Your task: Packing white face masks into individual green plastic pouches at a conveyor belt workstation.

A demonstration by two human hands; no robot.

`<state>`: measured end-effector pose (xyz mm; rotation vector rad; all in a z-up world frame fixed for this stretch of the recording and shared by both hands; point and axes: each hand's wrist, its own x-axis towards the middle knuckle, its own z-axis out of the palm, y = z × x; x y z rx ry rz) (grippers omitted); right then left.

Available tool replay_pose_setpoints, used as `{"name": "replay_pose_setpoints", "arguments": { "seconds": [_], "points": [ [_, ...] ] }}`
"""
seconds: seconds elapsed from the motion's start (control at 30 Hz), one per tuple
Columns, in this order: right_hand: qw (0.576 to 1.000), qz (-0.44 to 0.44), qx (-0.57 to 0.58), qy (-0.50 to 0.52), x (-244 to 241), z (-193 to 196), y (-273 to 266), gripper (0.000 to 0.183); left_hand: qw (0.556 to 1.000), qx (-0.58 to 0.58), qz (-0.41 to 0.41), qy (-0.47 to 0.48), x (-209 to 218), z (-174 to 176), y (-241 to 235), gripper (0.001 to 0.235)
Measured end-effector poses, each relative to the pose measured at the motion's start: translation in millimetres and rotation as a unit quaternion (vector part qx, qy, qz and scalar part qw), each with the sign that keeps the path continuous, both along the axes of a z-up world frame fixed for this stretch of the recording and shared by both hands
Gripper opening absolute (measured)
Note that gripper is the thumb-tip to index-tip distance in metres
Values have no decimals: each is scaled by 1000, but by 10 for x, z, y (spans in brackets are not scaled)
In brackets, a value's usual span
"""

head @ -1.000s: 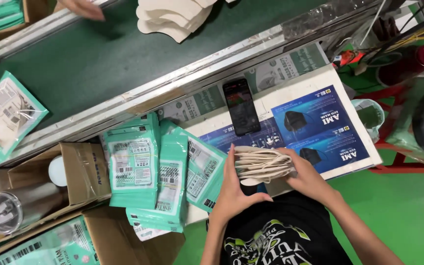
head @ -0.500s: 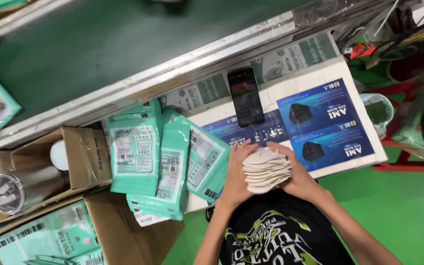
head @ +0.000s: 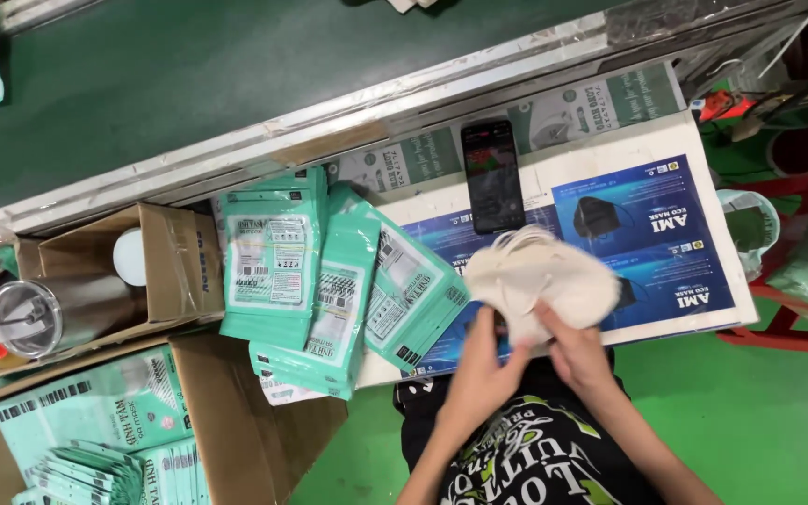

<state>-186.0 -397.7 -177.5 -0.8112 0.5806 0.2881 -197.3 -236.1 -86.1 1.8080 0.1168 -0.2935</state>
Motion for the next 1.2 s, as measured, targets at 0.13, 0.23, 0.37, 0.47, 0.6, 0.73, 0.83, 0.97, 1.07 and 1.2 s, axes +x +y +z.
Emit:
{"name": "replay_pose_setpoints", "arguments": {
  "seconds": [0.13, 0.23, 0.37, 0.47, 0.6, 0.73, 0.83, 0.97, 1.07, 1.2],
  "points": [
    [977, -75, -180, -92, 240, 295, -216, 56, 942, 250, 105, -198, -65, 20, 531, 34],
    [958, -28, -246, -147, 315, 496, -375, 49, 891, 395, 84, -208, -150, -246, 786, 41],
    [938, 93, -314, -116, 319, 652, -415, 43, 775, 570, -42, -270, -140, -503, 793, 48],
    [902, 211, -368, -82, 297, 706, -397, 39, 706, 639, -118, -283, -82, -599, 803, 41],
    [767, 474, -355, -246, 365, 1261, -249, 39, 739, 604, -181, -237, 5, -624, 946, 24],
    [679, 482, -322, -450, 369, 1603, -58, 50, 842, 489, -139, -178, 174, 193, 1011, 21],
    [572, 493, -370, -541, 413, 1744, 105, 58, 898, 390, -97, -180, 202, 821, 959, 26],
    [440, 509, -449, -588, 472, 1640, 191, 40, 943, 285, -98, -142, 239, 1052, 983, 24],
    [419, 423, -469, -653, 523, 1718, 226, 39, 969, 218, -98, -68, 298, 1092, 1053, 20],
    [416, 385, -468, -678, 514, 1729, 237, 43, 973, 184, -125, -56, 364, 1184, 1022, 18]
  ]
}}
